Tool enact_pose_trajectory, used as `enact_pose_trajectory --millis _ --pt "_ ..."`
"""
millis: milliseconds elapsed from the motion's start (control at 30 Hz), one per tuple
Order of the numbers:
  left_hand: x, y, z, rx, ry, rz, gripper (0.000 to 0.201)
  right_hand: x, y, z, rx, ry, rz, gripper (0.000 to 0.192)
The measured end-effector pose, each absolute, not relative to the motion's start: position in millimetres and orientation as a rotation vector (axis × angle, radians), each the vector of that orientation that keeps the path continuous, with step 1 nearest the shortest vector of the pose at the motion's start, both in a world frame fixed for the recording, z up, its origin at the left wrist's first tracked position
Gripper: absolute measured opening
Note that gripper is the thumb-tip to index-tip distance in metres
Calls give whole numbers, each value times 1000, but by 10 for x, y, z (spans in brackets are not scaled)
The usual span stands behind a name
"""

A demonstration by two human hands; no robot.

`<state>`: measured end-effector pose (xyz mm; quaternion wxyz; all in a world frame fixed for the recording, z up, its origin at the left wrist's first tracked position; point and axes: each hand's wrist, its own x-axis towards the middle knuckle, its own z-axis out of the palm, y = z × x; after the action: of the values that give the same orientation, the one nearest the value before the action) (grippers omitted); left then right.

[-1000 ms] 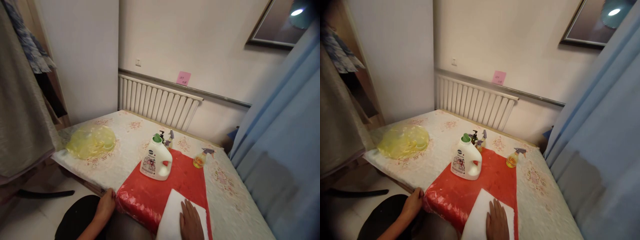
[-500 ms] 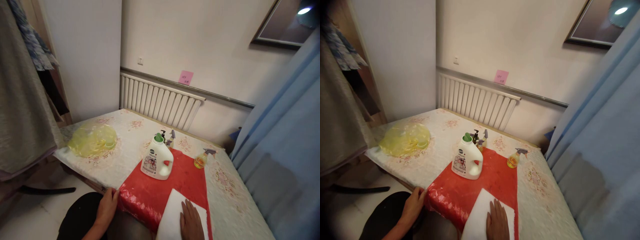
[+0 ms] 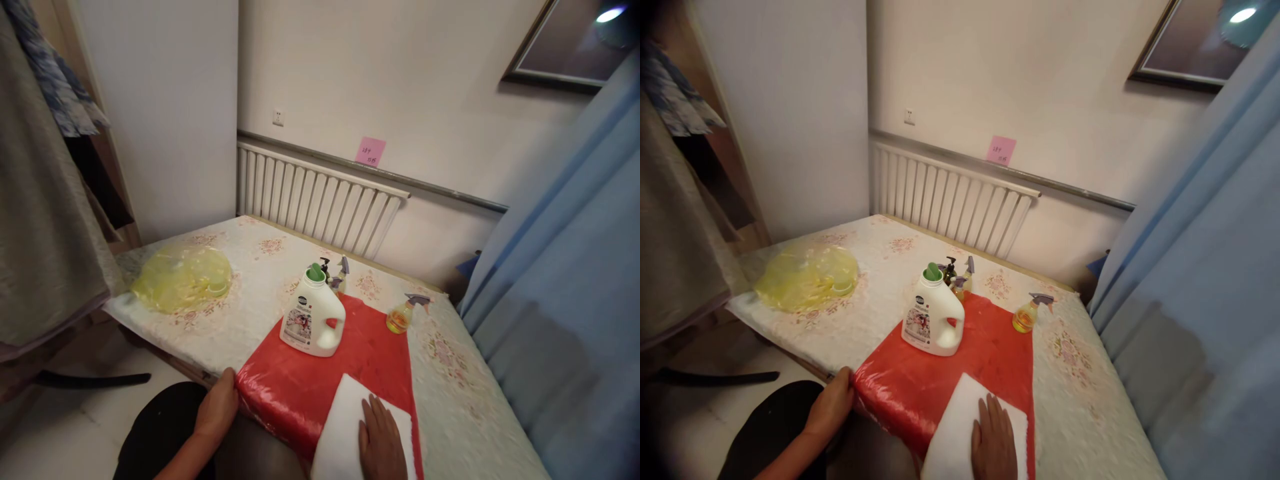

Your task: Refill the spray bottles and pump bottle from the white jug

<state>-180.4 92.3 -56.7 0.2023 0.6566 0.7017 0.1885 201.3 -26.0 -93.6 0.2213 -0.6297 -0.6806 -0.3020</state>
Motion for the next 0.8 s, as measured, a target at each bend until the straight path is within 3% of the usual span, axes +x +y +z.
enact_pose_trajectory --millis 333,500,800 --pt "-1846 889 -317 1918 1946 591 10 2012 -283 -912 -1773 -1896 -832 41" --pt "-1677 767 -426 1868 1852 719 11 2008 -272 -916 -1761 -1885 -849 40" --pt "-1336 622 -834 1585 1927 895 53 2012 -270 -919 -1758 -1891 -868 41"
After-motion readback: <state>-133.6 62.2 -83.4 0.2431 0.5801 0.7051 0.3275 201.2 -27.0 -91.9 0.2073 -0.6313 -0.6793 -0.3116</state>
